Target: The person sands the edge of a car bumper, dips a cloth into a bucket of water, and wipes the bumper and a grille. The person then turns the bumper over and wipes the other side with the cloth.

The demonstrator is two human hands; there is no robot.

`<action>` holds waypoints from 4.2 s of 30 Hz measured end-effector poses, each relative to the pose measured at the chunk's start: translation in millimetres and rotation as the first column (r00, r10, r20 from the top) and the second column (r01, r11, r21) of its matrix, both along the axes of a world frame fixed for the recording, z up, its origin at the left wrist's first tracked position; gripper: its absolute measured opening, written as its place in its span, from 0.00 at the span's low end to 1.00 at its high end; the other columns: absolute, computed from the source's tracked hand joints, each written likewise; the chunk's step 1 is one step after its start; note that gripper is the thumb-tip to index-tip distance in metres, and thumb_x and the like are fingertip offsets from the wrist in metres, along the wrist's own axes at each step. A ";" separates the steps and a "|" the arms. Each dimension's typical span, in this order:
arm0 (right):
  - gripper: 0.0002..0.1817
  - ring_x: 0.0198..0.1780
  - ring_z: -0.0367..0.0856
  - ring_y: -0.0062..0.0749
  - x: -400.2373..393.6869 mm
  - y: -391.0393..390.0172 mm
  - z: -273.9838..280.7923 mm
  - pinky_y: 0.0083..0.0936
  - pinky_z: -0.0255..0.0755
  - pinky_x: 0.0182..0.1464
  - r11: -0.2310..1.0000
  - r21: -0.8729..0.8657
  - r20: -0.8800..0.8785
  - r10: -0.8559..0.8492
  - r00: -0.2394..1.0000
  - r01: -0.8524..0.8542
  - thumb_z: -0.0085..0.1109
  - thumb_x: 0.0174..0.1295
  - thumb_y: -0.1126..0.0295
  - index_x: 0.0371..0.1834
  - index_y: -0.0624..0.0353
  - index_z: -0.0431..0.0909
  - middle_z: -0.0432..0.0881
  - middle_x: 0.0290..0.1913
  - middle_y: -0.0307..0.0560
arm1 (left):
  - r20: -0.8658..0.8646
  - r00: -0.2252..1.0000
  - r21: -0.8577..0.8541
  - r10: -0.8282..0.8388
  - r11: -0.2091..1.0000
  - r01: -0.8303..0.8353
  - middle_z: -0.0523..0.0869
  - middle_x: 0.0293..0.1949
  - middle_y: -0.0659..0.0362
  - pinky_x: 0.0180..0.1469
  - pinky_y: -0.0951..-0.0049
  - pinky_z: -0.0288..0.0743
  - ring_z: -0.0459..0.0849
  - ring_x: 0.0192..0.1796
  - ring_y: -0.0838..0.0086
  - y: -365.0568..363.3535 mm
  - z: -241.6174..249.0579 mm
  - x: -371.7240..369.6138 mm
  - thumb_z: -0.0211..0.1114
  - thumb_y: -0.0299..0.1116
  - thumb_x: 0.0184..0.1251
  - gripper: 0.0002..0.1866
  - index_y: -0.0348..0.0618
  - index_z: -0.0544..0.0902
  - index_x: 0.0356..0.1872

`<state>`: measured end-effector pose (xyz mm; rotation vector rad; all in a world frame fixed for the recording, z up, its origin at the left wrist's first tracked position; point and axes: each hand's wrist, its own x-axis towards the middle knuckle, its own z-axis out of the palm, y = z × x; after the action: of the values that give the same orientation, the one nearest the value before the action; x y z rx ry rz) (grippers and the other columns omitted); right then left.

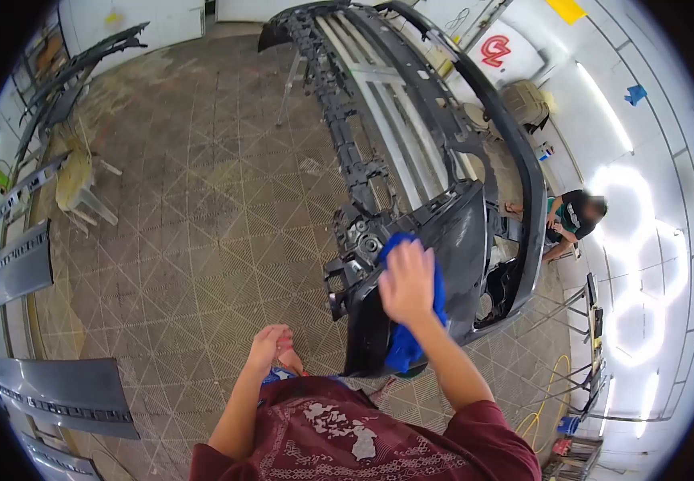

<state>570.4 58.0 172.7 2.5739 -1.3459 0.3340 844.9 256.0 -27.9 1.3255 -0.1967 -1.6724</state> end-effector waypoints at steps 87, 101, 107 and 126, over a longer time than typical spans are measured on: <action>0.09 0.35 0.87 0.43 107.8 -501.4 86.0 0.42 0.83 0.36 0.279 -0.232 0.516 -0.777 0.361 0.932 0.64 0.58 0.59 0.26 0.48 0.81 0.84 0.33 0.42 | 0.803 0.591 -0.595 -0.079 -0.182 0.783 0.87 0.32 0.57 0.48 0.70 0.74 0.82 0.38 0.75 -1096.7 264.4 2.5 0.53 0.43 0.88 0.25 0.31 0.86 0.36; 0.17 0.59 0.82 0.51 134.9 -674.0 97.4 0.46 0.78 0.58 0.598 -0.021 0.435 -0.716 0.546 0.801 0.61 0.71 0.52 0.49 0.52 0.86 0.86 0.51 0.51 | 0.757 0.624 -0.647 -0.193 -0.092 0.757 0.87 0.38 0.57 0.55 0.71 0.73 0.82 0.44 0.72 -1100.4 262.7 0.0 0.49 0.41 0.89 0.22 0.32 0.87 0.49; 0.20 0.49 0.86 0.59 112.3 -641.6 99.7 0.50 0.77 0.57 0.733 0.053 0.473 -0.617 0.629 0.678 0.56 0.73 0.51 0.49 0.57 0.83 0.88 0.44 0.58 | 0.734 0.677 -0.679 -0.052 -0.030 0.734 0.87 0.46 0.54 0.60 0.67 0.73 0.83 0.50 0.69 -1112.6 257.6 2.8 0.47 0.41 0.90 0.22 0.34 0.84 0.55; 0.21 0.60 0.77 0.47 209.8 -773.1 90.8 0.41 0.71 0.62 0.840 -0.153 0.351 -0.446 0.824 0.520 0.61 0.70 0.56 0.59 0.58 0.79 0.81 0.56 0.48 | 0.031 0.985 -0.996 0.170 0.088 0.016 0.85 0.44 0.51 0.60 0.63 0.74 0.84 0.49 0.65 -1105.9 252.5 24.8 0.49 0.34 0.82 0.16 0.32 0.81 0.49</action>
<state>780.2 -715.1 263.5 1.9379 -1.8738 0.7644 869.7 -849.9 224.6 0.2803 -1.1483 -0.8449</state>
